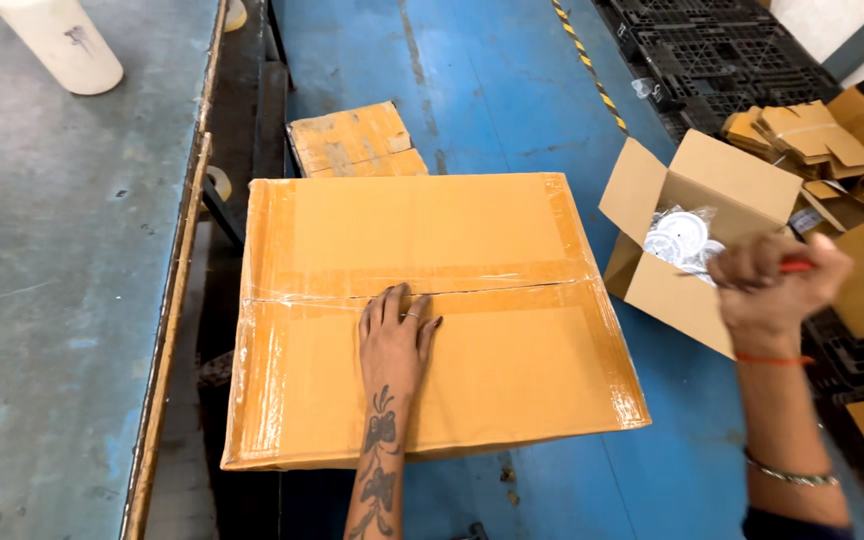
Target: The person uses a red utility knife to slice the packing tape along the center seam of a sealed cardboard box, then folds back the top flaps to open it. The box sits on a blue metal workbench beside an open carton of white plastic parts.
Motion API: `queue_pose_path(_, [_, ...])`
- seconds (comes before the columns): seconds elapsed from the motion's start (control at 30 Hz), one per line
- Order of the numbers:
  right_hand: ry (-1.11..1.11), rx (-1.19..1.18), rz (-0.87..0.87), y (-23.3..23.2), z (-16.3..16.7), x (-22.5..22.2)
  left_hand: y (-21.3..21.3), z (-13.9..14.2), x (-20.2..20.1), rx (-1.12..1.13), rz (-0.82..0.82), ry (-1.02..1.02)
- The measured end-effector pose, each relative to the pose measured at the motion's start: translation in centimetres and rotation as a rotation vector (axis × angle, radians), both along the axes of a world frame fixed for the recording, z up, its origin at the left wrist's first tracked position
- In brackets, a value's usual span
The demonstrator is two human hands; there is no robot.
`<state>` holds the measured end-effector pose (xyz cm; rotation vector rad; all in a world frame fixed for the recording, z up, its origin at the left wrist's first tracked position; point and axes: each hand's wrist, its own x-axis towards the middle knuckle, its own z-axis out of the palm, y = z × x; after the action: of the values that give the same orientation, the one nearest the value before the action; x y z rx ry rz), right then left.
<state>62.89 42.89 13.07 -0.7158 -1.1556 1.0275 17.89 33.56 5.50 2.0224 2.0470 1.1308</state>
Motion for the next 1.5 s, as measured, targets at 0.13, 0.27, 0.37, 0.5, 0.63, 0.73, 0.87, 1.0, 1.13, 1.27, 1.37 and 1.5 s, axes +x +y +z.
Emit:
queue_pose_path(0.13, [0.016,-0.013,0.126,3.3,-2.9,-7.6,0.0,0.4,-0.1,-0.028,0.005,-0.008])
queue_pose_path(0.27, [-0.034,-0.169,0.222,4.5,-4.4,-9.1,0.0,0.6,-0.1,-0.046,0.007,-0.005])
queue_pose_path(0.37, [-0.027,-0.099,0.162,4.3,-4.7,-8.1,0.0,0.5,-0.1,-0.043,0.005,-0.009])
queue_pose_path(0.5, [-0.046,-0.068,0.071,4.6,-5.0,-8.4,-0.1,0.2,0.0,-0.039,-0.004,-0.028])
queue_pose_path(0.63, [0.021,-0.176,0.222,5.2,-5.1,-9.5,-0.1,0.2,0.0,-0.035,0.006,-0.03])
queue_pose_path(0.73, [0.017,-0.144,0.135,5.1,-4.4,-9.4,-0.1,0.3,0.1,-0.035,0.004,-0.016])
queue_pose_path(0.87, [0.01,-0.065,0.192,4.7,-4.0,-9.8,-0.2,0.4,0.2,-0.047,0.011,-0.046])
queue_pose_path(1.0, [-0.008,-0.139,0.219,4.7,-4.3,-10.5,-0.1,0.4,0.1,-0.043,0.008,-0.047])
queue_pose_path(1.13, [0.035,-0.039,0.136,4.8,-4.3,-9.9,-0.1,0.2,0.1,-0.031,-0.001,-0.041])
queue_pose_path(1.27, [0.117,-0.168,0.127,4.6,-5.1,-9.6,-0.1,0.1,0.2,-0.057,-0.003,-0.043])
queue_pose_path(1.37, [0.06,-0.195,0.152,4.1,-5.9,-10.0,-0.2,0.1,0.1,-0.04,0.0,-0.043])
queue_pose_path(1.5, [0.063,-0.063,0.207,3.5,-6.2,-10.4,-0.1,0.3,0.1,-0.039,0.001,-0.044])
